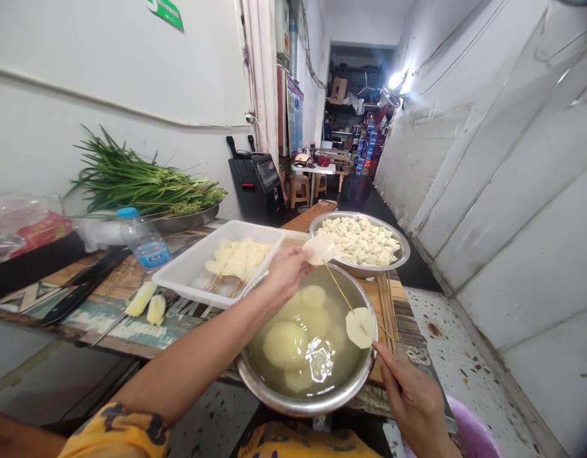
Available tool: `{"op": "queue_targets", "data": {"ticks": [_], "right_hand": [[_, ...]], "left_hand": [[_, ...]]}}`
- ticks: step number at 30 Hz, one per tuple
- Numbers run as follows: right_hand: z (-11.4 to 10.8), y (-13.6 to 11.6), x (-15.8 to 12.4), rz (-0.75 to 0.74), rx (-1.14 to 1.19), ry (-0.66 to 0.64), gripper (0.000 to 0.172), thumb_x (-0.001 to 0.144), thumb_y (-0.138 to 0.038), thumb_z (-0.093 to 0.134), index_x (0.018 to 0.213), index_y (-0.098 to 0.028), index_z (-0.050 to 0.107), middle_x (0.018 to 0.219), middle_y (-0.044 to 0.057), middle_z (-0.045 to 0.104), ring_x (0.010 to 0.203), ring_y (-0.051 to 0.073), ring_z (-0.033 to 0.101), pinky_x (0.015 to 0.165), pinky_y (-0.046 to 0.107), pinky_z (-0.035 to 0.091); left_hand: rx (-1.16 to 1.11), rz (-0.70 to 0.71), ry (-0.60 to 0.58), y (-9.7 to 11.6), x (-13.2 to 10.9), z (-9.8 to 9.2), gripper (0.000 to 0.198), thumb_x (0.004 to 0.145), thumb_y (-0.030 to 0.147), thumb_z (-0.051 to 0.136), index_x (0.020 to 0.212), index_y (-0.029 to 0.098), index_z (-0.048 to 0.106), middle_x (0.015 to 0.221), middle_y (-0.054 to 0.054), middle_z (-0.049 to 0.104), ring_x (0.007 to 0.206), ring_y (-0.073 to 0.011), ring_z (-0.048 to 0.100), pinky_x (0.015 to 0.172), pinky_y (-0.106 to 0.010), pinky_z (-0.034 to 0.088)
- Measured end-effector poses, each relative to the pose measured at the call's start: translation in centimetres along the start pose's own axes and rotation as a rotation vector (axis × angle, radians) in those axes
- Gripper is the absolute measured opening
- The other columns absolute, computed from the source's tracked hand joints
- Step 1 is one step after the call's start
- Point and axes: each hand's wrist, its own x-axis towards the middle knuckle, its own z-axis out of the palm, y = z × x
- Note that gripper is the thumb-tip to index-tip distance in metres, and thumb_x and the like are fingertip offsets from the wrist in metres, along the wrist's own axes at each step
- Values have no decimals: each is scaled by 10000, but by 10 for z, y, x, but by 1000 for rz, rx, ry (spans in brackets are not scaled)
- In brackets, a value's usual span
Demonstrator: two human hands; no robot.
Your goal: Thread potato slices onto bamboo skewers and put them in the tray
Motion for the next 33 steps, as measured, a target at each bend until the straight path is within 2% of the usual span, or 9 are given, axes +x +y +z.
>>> {"op": "queue_targets", "data": {"ticks": [2, 4, 6, 8, 11, 16, 23, 30, 33], "right_hand": [[0, 1, 0, 92, 43, -11, 253, 801, -172, 573, 1016, -208, 701, 903, 81, 725, 805, 215, 671, 697, 274, 518], [1, 0, 0, 328, 218, -56, 219, 820, -257, 575, 990, -197, 699, 699, 53, 683, 638, 183, 635, 552, 249, 489], [2, -1, 1, 592, 499, -114, 248, 834, -338, 569, 989, -178, 676, 477, -32, 484, 418, 100, 458, 385, 188, 347], [4, 1, 3, 783, 784, -147, 268, 829, -376, 582, 965, -157, 655, 447, -93, 277, 368, 45, 245, 350, 155, 192], [4, 6, 8, 920, 1067, -202, 249, 802, -377, 625, 880, -141, 643, 483, -111, 194, 395, 26, 129, 361, 149, 117], [2, 9, 12, 932, 1174, -258, 233, 785, -381, 636, 833, -153, 625, 478, -122, 166, 370, 19, 93, 344, 161, 86], [7, 1, 0, 767, 633, -17, 328, 805, -442, 583, 934, -141, 601, 477, -89, 261, 433, 70, 220, 412, 210, 139], [9, -13, 4, 769, 677, -62, 348, 849, -454, 506, 957, -133, 587, 453, -109, 217, 390, 64, 189, 378, 192, 153], [8, -16, 5, 640, 429, -59, 315, 851, -430, 504, 933, -154, 631, 449, -54, 426, 409, 107, 424, 380, 194, 321]], "left_hand": [[-31, -25, -13, 1, 0, 0, 83, 769, 38, 545, 717, 102, 531, 672, -48, 643, 551, -88, 602, 503, -180, 483], [-70, -63, -32, 1, 0, 0, 114, 766, 25, 541, 692, 109, 519, 658, -41, 638, 541, -87, 600, 497, -180, 485], [-100, -100, -44, 2, 1, 0, 117, 765, 19, 539, 693, 110, 525, 655, -39, 636, 538, -86, 599, 497, -182, 490], [-108, -119, -53, 2, 0, 0, 102, 772, 21, 531, 717, 107, 538, 666, -41, 639, 547, -88, 602, 504, -183, 495], [-88, -130, -87, 2, 0, 0, 105, 790, 32, 514, 722, 111, 530, 690, -52, 647, 572, -95, 612, 510, -185, 497], [-60, -150, -128, 1, -2, 1, 127, 802, 36, 502, 702, 111, 525, 691, -53, 649, 566, -89, 608, 509, -179, 492], [-58, -161, -135, 2, -2, 0, 120, 790, 29, 520, 695, 100, 542, 694, -64, 650, 566, -93, 611, 525, -187, 502], [-25, -101, -133, 0, -4, 2, 125, 771, 24, 541, 678, 106, 527, 689, -64, 652, 575, -94, 610, 553, -199, 503], [34, 11, -124, 0, -7, 3, 119, 725, 48, 611, 671, 109, 524, 684, -56, 648, 562, -95, 599, 559, -216, 501]]}}
